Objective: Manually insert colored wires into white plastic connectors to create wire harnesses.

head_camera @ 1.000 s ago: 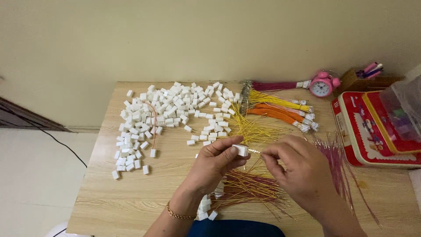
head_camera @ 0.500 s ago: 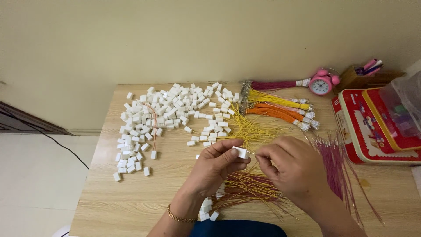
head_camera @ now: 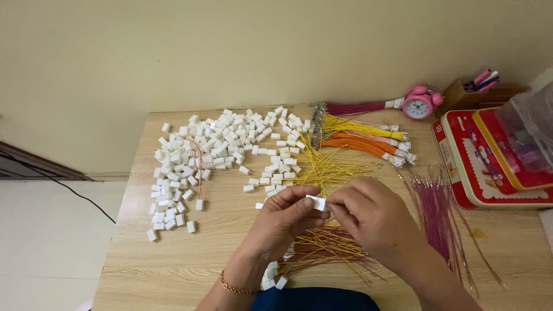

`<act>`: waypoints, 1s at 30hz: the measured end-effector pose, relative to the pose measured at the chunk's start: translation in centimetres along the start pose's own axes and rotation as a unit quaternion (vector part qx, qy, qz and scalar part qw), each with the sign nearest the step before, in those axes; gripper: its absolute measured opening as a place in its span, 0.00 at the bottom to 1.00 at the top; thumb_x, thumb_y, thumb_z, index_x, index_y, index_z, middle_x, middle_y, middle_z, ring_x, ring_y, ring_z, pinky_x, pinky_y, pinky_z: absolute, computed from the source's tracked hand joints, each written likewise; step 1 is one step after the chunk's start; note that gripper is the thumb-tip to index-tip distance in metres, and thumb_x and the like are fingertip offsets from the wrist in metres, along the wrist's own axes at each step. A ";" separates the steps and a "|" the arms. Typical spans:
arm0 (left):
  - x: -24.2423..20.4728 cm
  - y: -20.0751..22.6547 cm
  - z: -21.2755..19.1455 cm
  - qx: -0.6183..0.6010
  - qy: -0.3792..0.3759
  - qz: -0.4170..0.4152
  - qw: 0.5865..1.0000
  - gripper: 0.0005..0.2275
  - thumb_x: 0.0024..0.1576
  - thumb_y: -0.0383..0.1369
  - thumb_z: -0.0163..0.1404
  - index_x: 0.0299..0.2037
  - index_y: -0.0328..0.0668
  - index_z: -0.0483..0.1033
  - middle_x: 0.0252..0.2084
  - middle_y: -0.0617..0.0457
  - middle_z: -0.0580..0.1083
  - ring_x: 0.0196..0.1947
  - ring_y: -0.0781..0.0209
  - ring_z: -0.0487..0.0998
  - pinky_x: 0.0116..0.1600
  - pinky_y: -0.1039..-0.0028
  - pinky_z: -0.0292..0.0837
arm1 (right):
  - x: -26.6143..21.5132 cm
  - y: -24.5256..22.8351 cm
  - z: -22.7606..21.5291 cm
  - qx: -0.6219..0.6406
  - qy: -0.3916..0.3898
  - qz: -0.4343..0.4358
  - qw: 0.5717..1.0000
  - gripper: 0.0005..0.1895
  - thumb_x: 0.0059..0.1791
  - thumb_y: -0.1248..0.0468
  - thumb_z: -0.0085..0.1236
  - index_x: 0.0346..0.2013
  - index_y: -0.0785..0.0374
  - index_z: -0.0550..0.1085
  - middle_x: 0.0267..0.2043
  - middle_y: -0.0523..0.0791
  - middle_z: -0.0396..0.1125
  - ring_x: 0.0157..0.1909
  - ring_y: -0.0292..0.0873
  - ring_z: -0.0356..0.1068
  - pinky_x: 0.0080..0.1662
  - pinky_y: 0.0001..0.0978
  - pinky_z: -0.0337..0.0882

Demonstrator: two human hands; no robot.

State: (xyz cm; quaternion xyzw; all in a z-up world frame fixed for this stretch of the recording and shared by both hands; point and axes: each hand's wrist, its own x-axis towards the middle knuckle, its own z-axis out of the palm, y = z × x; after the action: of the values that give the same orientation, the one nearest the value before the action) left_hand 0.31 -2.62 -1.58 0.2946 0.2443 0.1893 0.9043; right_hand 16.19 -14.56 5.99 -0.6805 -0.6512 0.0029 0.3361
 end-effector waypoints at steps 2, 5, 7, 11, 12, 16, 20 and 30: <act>0.1 -0.1 -0.1 -0.005 0.003 0.006 1.000 0.10 0.60 0.21 0.52 0.51 0.28 0.76 0.38 0.39 0.79 0.40 0.50 0.83 0.47 0.69 0.84 | -0.3 0.5 0.2 0.014 -0.023 0.031 0.999 0.05 0.43 0.67 0.63 0.32 0.58 0.76 0.31 0.38 0.68 0.28 0.34 0.65 0.29 0.27 0.65; 0.2 -0.2 -0.4 -0.007 -0.003 0.015 1.000 0.10 0.60 0.21 0.52 0.51 0.28 0.77 0.39 0.39 0.79 0.40 0.50 0.83 0.46 0.70 0.84 | -0.5 0.7 0.3 0.022 -0.043 0.051 0.997 0.03 0.45 0.66 0.61 0.33 0.59 0.75 0.32 0.39 0.70 0.27 0.33 0.65 0.27 0.26 0.65; 0.2 -0.3 -0.4 -0.004 -0.012 0.016 1.000 0.10 0.60 0.21 0.52 0.51 0.28 0.76 0.40 0.39 0.79 0.40 0.50 0.83 0.46 0.70 0.84 | -0.6 0.9 0.6 0.017 -0.041 0.043 0.998 0.04 0.44 0.68 0.60 0.32 0.59 0.74 0.31 0.39 0.69 0.26 0.33 0.65 0.26 0.26 0.64; 0.3 -0.5 -0.3 -0.009 -0.017 0.003 1.000 0.09 0.61 0.21 0.52 0.50 0.29 0.76 0.37 0.40 0.79 0.39 0.51 0.84 0.43 0.72 0.84 | -0.8 1.3 1.5 -0.030 0.000 -0.006 1.000 0.06 0.42 0.68 0.62 0.30 0.58 0.73 0.30 0.39 0.69 0.28 0.36 0.66 0.30 0.30 0.65; 0.4 -0.6 -0.3 -0.003 -0.002 -0.007 1.000 0.09 0.60 0.20 0.52 0.49 0.29 0.76 0.35 0.41 0.79 0.37 0.51 0.84 0.43 0.71 0.84 | -0.8 1.4 1.8 -0.043 0.011 -0.014 0.999 0.07 0.41 0.68 0.62 0.28 0.56 0.72 0.28 0.38 0.68 0.27 0.35 0.64 0.28 0.30 0.64; 0.1 -0.7 -0.2 0.015 0.004 -0.002 1.000 0.08 0.60 0.21 0.52 0.49 0.31 0.77 0.35 0.40 0.80 0.37 0.53 0.84 0.42 0.73 0.83 | -0.9 1.7 2.0 -0.036 0.015 -0.016 0.999 0.06 0.41 0.66 0.63 0.29 0.57 0.73 0.28 0.38 0.69 0.27 0.36 0.65 0.29 0.31 0.63; 0.0 -0.5 -0.1 0.020 0.017 -0.001 1.000 0.08 0.60 0.21 0.53 0.48 0.30 0.77 0.35 0.40 0.80 0.37 0.52 0.84 0.42 0.73 0.84 | -1.1 2.3 2.4 -0.033 -0.007 -0.016 0.999 0.06 0.41 0.66 0.63 0.28 0.55 0.72 0.28 0.38 0.69 0.27 0.35 0.65 0.28 0.31 0.64; 0.8 -1.0 -0.8 0.003 0.016 0.002 1.000 0.08 0.59 0.21 0.53 0.48 0.29 0.77 0.35 0.40 0.79 0.38 0.52 0.84 0.42 0.71 0.84 | -0.9 2.4 2.7 0.018 -0.022 0.033 0.999 0.06 0.41 0.66 0.64 0.28 0.58 0.73 0.28 0.39 0.69 0.27 0.36 0.66 0.28 0.30 0.65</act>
State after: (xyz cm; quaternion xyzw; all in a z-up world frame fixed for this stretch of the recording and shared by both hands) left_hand 0.71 -2.66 -3.02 0.2949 0.2591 0.1949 0.8989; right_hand 17.04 -13.93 2.41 -0.6949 -0.6356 0.0409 0.3337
